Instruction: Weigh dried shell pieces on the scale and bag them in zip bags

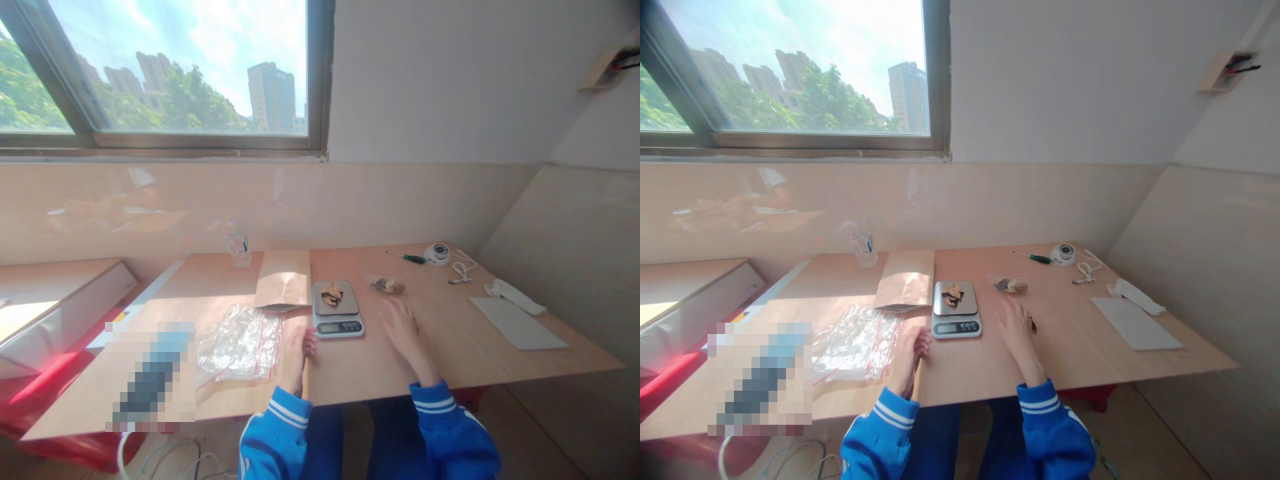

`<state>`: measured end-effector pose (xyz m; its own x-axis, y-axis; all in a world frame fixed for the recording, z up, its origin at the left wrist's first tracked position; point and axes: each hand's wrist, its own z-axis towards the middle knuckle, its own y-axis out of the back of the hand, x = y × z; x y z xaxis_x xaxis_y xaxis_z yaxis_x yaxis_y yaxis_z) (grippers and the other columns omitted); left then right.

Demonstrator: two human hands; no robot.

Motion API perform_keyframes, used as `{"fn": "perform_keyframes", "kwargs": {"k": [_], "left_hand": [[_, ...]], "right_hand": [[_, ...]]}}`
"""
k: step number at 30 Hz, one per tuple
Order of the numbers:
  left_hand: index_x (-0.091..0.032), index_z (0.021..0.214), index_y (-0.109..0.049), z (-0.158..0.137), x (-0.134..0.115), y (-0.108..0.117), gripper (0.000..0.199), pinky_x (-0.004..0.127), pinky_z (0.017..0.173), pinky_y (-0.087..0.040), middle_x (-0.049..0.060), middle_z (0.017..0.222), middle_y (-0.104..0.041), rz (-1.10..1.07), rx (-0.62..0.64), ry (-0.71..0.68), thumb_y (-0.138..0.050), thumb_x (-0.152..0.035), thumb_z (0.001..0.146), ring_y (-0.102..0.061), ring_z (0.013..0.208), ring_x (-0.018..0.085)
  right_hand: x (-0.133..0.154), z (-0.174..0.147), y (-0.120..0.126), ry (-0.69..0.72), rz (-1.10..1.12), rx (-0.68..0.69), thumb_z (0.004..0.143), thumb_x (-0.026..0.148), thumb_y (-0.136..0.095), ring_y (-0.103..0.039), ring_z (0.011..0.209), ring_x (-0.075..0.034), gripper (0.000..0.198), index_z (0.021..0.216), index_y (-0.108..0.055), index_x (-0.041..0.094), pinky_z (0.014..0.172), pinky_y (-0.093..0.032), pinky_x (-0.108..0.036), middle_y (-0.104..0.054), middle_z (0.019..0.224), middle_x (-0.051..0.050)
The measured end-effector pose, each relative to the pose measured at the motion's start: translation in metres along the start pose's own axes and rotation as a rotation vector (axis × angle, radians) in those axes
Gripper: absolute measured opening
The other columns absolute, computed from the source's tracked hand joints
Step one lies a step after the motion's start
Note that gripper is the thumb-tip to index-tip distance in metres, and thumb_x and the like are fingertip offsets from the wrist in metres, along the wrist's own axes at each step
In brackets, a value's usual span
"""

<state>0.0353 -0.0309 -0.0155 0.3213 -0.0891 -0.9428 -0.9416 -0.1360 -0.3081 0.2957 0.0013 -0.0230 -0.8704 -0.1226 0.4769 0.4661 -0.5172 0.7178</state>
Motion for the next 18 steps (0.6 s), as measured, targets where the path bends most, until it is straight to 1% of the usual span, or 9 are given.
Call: {"fn": "perform_keyframes", "kwargs": {"k": [1, 3, 5, 7, 10, 13, 16, 18], "left_hand": [[-0.014, 0.077, -0.066, 0.0, 0.0, 0.0, 0.041, 0.024, 0.055, -0.04, 0.003, 0.064, -0.058, -0.006, -0.002, 0.003, -0.059, -0.054, 0.073, -0.051, 0.059, 0.012], [-0.013, 0.077, -0.066, 0.0, 0.0, 0.0, 0.042, 0.024, 0.055, -0.039, 0.003, 0.064, -0.058, -0.016, -0.007, 0.014, -0.06, -0.055, 0.071, -0.05, 0.058, 0.012], [-0.013, 0.078, -0.066, 0.0, -0.001, -0.001, 0.042, 0.023, 0.054, -0.038, 0.003, 0.064, -0.058, -0.02, -0.013, 0.019, -0.06, -0.054, 0.071, -0.049, 0.058, 0.011], [-0.013, 0.077, -0.065, -0.001, -0.001, -0.002, 0.041, 0.023, 0.055, -0.038, 0.003, 0.064, -0.058, -0.018, -0.021, 0.019, -0.06, -0.053, 0.072, -0.049, 0.059, 0.011], [-0.014, 0.076, -0.065, -0.001, -0.002, -0.003, 0.041, 0.024, 0.056, -0.039, 0.003, 0.065, -0.057, -0.008, -0.03, 0.01, -0.059, -0.053, 0.072, -0.05, 0.06, 0.012], [-0.014, 0.076, -0.066, -0.001, -0.002, -0.003, 0.042, 0.025, 0.057, -0.039, 0.003, 0.065, -0.057, -0.001, -0.031, 0.002, -0.058, -0.055, 0.072, -0.05, 0.06, 0.013], [-0.014, 0.076, -0.065, -0.001, -0.001, -0.004, 0.039, 0.025, 0.057, -0.039, 0.002, 0.064, -0.057, -0.01, -0.02, 0.006, -0.059, -0.052, 0.072, -0.05, 0.059, 0.012], [-0.013, 0.076, -0.066, -0.001, -0.002, -0.004, 0.037, 0.024, 0.057, -0.039, 0.002, 0.063, -0.057, -0.015, -0.004, 0.02, -0.058, -0.05, 0.073, -0.049, 0.058, 0.011]], "right_hand": [[-0.017, -0.008, 0.0, -0.039, -0.078, -0.03, 0.081, 0.028, -0.046, -0.05, 0.111, -0.035, 0.036, 0.112, -0.062, 0.017, 0.094, -0.039, -0.054, -0.057, 0.119, -0.018], [-0.045, -0.022, 0.002, -0.086, -0.159, -0.033, 0.079, 0.024, -0.044, -0.053, 0.103, -0.035, 0.034, 0.106, -0.064, 0.016, 0.089, -0.042, -0.053, -0.06, 0.111, -0.019], [-0.061, -0.03, 0.005, -0.094, -0.132, -0.021, 0.079, 0.023, -0.042, -0.055, 0.095, -0.032, 0.031, 0.098, -0.066, 0.016, 0.085, -0.044, -0.049, -0.062, 0.1, -0.017], [-0.065, -0.031, 0.007, -0.085, -0.052, -0.027, 0.079, 0.023, -0.041, -0.056, 0.089, -0.029, 0.029, 0.091, -0.067, 0.018, 0.083, -0.047, -0.046, -0.063, 0.092, -0.014], [-0.056, -0.026, 0.008, -0.103, 0.061, -0.04, 0.078, 0.022, -0.041, -0.058, 0.086, -0.027, 0.028, 0.084, -0.068, 0.019, 0.081, -0.048, -0.044, -0.064, 0.087, -0.012], [-0.035, -0.014, 0.004, -0.189, 0.227, -0.016, 0.074, 0.024, -0.045, -0.061, 0.081, -0.025, 0.024, 0.08, -0.067, 0.019, 0.078, -0.05, -0.043, -0.067, 0.087, -0.01], [-0.005, 0.008, -0.003, -0.248, 0.476, 0.035, 0.075, 0.031, -0.052, -0.064, 0.08, -0.024, 0.023, 0.085, -0.068, 0.017, 0.078, -0.052, -0.041, -0.07, 0.089, -0.01], [0.016, 0.024, -0.008, -0.223, 0.627, 0.061, 0.077, 0.037, -0.056, -0.065, 0.088, -0.023, 0.029, 0.094, -0.067, 0.017, 0.084, -0.051, -0.04, -0.07, 0.099, -0.011]]}}
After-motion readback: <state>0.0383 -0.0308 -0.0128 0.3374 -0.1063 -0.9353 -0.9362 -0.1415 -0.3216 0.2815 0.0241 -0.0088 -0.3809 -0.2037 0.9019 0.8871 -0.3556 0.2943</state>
